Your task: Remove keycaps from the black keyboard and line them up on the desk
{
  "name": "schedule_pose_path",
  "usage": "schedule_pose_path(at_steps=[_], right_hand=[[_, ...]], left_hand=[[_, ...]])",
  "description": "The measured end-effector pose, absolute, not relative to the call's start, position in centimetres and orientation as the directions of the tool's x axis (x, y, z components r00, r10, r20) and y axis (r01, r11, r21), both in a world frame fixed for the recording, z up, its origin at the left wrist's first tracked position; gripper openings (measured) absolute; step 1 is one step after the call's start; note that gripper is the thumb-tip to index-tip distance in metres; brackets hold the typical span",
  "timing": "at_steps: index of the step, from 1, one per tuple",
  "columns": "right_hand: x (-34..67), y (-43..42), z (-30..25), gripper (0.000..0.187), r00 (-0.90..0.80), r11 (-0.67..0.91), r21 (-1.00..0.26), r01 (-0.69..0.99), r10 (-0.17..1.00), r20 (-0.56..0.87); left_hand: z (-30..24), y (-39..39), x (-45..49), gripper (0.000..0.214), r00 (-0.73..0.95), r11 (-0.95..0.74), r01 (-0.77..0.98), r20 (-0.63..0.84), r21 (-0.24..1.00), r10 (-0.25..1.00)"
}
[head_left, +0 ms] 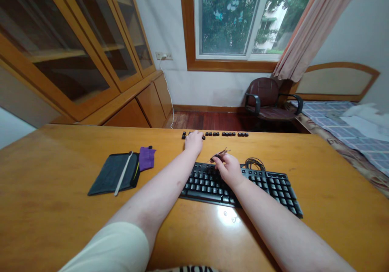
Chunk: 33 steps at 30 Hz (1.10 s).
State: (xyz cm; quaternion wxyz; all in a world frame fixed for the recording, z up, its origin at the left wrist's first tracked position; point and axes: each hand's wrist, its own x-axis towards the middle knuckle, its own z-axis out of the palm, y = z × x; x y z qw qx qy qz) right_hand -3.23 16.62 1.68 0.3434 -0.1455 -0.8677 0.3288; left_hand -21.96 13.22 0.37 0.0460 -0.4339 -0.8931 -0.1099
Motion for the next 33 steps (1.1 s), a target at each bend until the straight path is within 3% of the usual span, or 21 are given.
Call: schedule_pose_path(at_steps=[17,22,24,28,33], right_hand=[[-3.2,16.6,1.8,0.028,-0.728,0.726,-0.687,0.033,0.489,0.481],[-3.2,16.6,2.2,0.025,-0.774,0.695,-0.719,0.030,0.471,0.423],[-3.2,16.7,2.7,0.024,-0.809,0.680,-0.732,0.039,0.451,0.376],[-3.2,16.7,4.5,0.021,-0.867,0.712,-0.698,0.081,0.396,0.303],[-2.7,16.6,6.3,0.021,-0.911,0.758,-0.646,0.093,0.326,0.251]], left_hand=[[2.2,12.9,-21.4,0.028,-0.619,0.593,0.785,0.199,0.180,0.759],[4.2,11.0,-20.4,0.026,-0.518,0.495,0.850,0.126,0.179,0.846],[4.3,9.4,-19.2,0.024,-0.459,0.435,0.876,0.088,0.208,0.884],[2.9,5.3,-16.1,0.032,-0.323,0.263,0.871,0.080,0.416,0.943],[1.4,1.9,-14.0,0.049,-0.348,0.282,0.861,0.085,0.423,0.934]])
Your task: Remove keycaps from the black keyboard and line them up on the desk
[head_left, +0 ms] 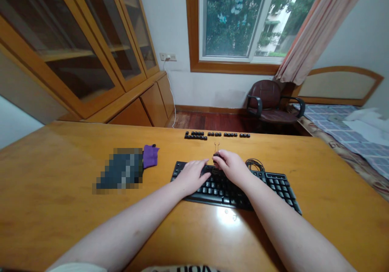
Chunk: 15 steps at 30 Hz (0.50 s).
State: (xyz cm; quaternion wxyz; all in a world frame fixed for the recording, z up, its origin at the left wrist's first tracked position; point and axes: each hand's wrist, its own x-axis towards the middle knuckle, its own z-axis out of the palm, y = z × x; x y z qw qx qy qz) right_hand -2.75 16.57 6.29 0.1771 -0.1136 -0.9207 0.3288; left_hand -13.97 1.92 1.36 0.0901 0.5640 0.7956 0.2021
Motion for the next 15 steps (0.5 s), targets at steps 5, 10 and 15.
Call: schedule_pose_path(at_steps=[5,10,15], right_hand=[[-3.0,15.7,5.2,0.016,-0.930,0.673,-0.737,0.060,0.306,0.203],[-3.5,15.3,4.1,0.016,-0.945,0.690,-0.722,0.051,0.266,0.187],[-3.3,15.4,4.5,0.016,-0.954,0.711,-0.701,0.050,0.241,0.177]], left_hand=[[1.9,0.5,-14.0,0.056,-0.300,0.252,0.868,0.047,0.428,0.953],[2.4,0.0,-14.1,0.051,-0.246,0.204,0.886,0.050,0.417,0.968],[2.3,-0.2,-14.3,0.050,-0.227,0.174,0.894,0.083,0.412,0.970]])
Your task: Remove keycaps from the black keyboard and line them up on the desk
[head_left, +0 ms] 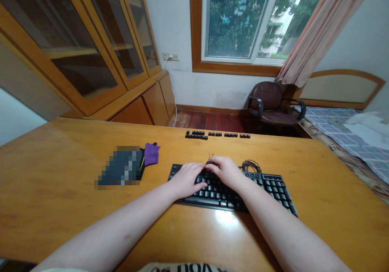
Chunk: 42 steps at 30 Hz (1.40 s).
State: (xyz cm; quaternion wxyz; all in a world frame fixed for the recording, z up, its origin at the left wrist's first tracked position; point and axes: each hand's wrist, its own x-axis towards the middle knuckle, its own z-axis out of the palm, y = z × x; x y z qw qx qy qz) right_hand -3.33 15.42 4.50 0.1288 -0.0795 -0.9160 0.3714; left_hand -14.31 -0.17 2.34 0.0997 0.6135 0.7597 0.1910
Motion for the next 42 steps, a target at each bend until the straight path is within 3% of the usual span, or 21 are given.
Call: schedule_pose_path(at_steps=[7,11,15,19,22,28,32,37,42], right_hand=[[-3.4,15.0,4.2,0.016,-0.953,0.711,-0.700,0.068,0.254,0.166],[-3.6,15.1,3.7,0.018,-0.951,0.748,-0.654,0.111,0.270,0.148],[-3.5,15.3,3.5,0.016,-0.971,0.771,-0.636,0.033,0.174,0.161],[-3.5,15.4,3.6,0.012,-0.985,0.768,-0.635,-0.085,0.030,0.168],[-3.5,15.6,3.4,0.012,-0.987,0.776,-0.622,-0.102,0.000,0.162],[-3.4,15.6,2.5,0.021,-0.980,0.875,-0.484,0.022,0.114,0.161],[-3.2,15.4,2.2,0.022,-0.982,0.885,-0.466,0.020,0.106,0.159],[-3.1,15.4,2.3,0.019,-0.976,0.848,-0.530,0.016,0.129,0.177],[-3.1,15.8,2.4,0.020,-0.925,0.695,-0.718,0.040,0.297,0.236]], left_hand=[[2.8,-0.2,-15.2,0.048,-0.214,0.172,0.887,0.052,0.428,0.975],[2.6,0.4,-14.6,0.034,-0.265,0.205,0.887,0.093,0.413,0.960],[2.2,0.7,-13.9,0.021,-0.316,0.235,0.887,0.152,0.397,0.936],[2.2,0.7,-13.8,0.020,-0.317,0.236,0.881,0.142,0.409,0.938],[2.4,0.6,-13.8,0.022,-0.324,0.243,0.876,0.135,0.417,0.936],[2.2,0.6,-13.9,0.021,-0.334,0.249,0.872,0.140,0.423,0.932],[1.9,0.6,-14.0,0.018,-0.325,0.226,0.869,0.163,0.440,0.932],[1.7,0.7,-14.1,0.017,-0.324,0.199,0.859,0.200,0.471,0.924],[1.6,0.9,-14.2,0.022,-0.402,0.214,0.778,0.207,0.590,0.892]])
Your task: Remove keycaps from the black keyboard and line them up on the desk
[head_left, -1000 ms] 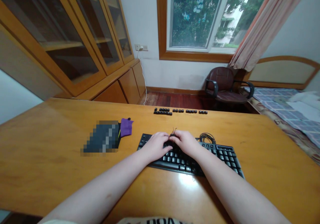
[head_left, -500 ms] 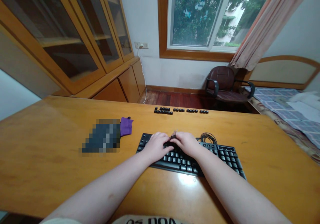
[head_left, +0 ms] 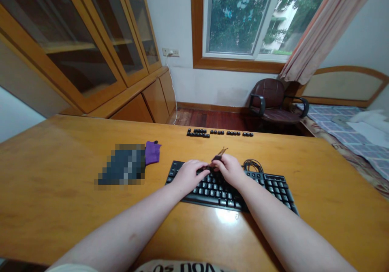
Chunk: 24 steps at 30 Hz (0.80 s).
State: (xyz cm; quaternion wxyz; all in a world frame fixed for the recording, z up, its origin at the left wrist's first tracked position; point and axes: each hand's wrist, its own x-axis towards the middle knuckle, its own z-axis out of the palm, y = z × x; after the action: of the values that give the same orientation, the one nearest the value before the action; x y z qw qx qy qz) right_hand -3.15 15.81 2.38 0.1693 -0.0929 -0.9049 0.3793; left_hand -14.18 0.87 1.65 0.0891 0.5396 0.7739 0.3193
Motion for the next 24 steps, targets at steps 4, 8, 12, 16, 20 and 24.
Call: schedule_pose_path(at_steps=[4,8,12,16,20,24], right_hand=[[-3.2,16.0,1.9,0.020,-0.889,0.587,-0.809,0.031,0.387,0.247],[-3.5,16.2,1.2,0.022,-0.860,0.574,-0.818,0.027,0.430,0.274],[-3.6,16.0,1.2,0.022,-0.875,0.622,-0.783,0.028,0.393,0.281],[-3.5,15.8,1.4,0.021,-0.894,0.657,-0.753,0.026,0.352,0.277],[-3.4,15.7,1.3,0.022,-0.902,0.631,-0.776,0.014,0.343,0.262],[-3.5,15.6,1.3,0.021,-0.910,0.571,-0.821,0.011,0.346,0.228]], left_hand=[[1.7,0.9,-14.2,0.024,-0.461,0.209,0.727,0.239,0.654,0.855],[1.8,0.8,-14.1,0.026,-0.494,0.210,0.703,0.254,0.679,0.832],[1.8,0.8,-14.0,0.026,-0.498,0.212,0.705,0.260,0.677,0.827],[1.6,0.8,-14.0,0.022,-0.492,0.206,0.717,0.275,0.666,0.826],[1.4,0.6,-14.0,0.027,-0.502,0.176,0.688,0.286,0.704,0.817],[1.4,0.5,-13.9,0.030,-0.511,0.152,0.651,0.281,0.744,0.812]])
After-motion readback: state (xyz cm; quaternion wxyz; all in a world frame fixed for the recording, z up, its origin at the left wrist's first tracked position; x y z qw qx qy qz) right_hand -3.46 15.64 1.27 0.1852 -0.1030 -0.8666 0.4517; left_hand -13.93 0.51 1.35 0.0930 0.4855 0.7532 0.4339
